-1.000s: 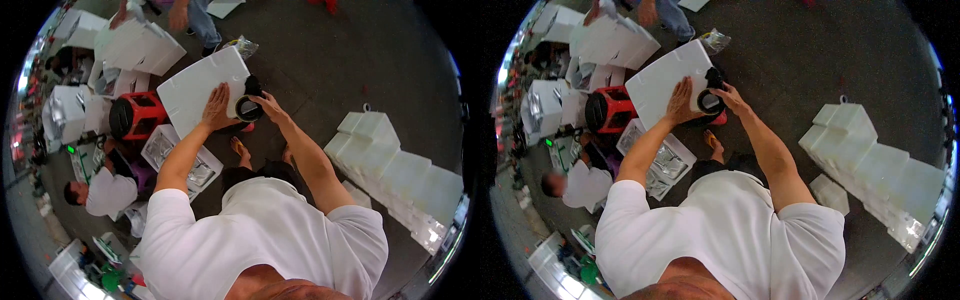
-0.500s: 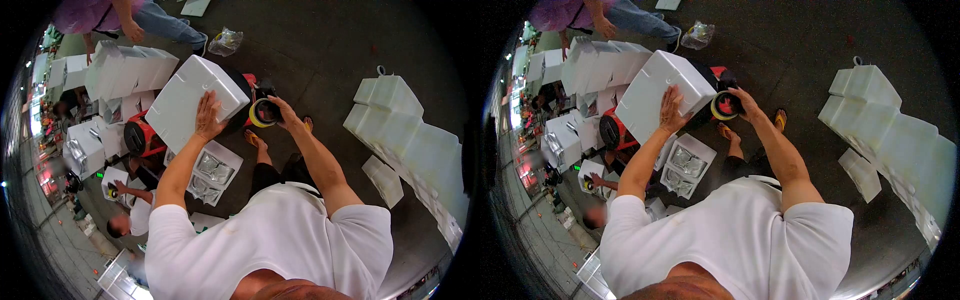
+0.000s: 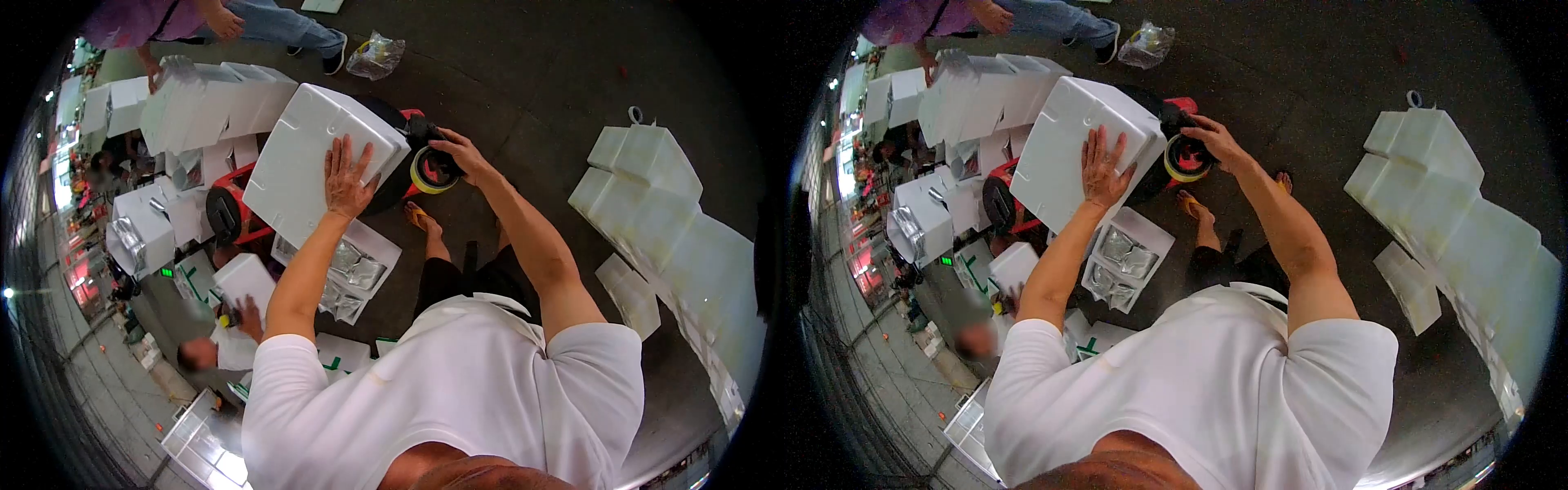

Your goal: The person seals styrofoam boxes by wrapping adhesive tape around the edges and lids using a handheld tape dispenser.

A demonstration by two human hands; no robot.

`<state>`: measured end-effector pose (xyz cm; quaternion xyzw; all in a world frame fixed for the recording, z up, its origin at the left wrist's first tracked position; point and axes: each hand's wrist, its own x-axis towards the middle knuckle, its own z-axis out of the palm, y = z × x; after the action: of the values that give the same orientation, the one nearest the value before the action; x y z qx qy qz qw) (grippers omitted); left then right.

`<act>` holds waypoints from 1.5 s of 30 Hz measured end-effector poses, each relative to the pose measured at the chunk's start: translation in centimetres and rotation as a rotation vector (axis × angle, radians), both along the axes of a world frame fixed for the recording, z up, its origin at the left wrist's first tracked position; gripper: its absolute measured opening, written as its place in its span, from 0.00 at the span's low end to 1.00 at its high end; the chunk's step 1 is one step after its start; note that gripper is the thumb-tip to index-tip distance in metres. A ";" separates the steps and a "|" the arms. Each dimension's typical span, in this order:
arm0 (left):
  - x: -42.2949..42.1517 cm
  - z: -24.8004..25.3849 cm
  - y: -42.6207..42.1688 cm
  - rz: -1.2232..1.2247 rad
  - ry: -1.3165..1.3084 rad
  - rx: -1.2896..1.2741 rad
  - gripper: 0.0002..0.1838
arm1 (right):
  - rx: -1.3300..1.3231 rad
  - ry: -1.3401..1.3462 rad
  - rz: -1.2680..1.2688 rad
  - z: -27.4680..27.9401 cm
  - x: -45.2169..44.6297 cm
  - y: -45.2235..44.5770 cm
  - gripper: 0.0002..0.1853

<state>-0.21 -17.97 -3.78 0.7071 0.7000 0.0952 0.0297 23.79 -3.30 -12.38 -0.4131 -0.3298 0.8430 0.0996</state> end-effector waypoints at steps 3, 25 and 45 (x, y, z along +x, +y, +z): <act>0.4 0.0 0.5 0.048 -0.008 0.010 0.42 | -0.032 -0.025 -0.027 1.3 -0.3 1.3 0.33; -0.5 -2.5 7.6 0.538 0.134 -0.021 0.47 | 0.494 0.035 0.172 0.7 -12.9 9.5 0.27; 0.3 -3.6 9.3 0.891 -0.015 0.008 0.40 | 0.389 0.039 0.368 3.1 4.0 3.8 0.28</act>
<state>0.07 -8.62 -7.36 0.3357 0.9358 0.1066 -0.0121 27.81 0.52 -9.32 -0.3029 -0.5533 0.7754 0.0284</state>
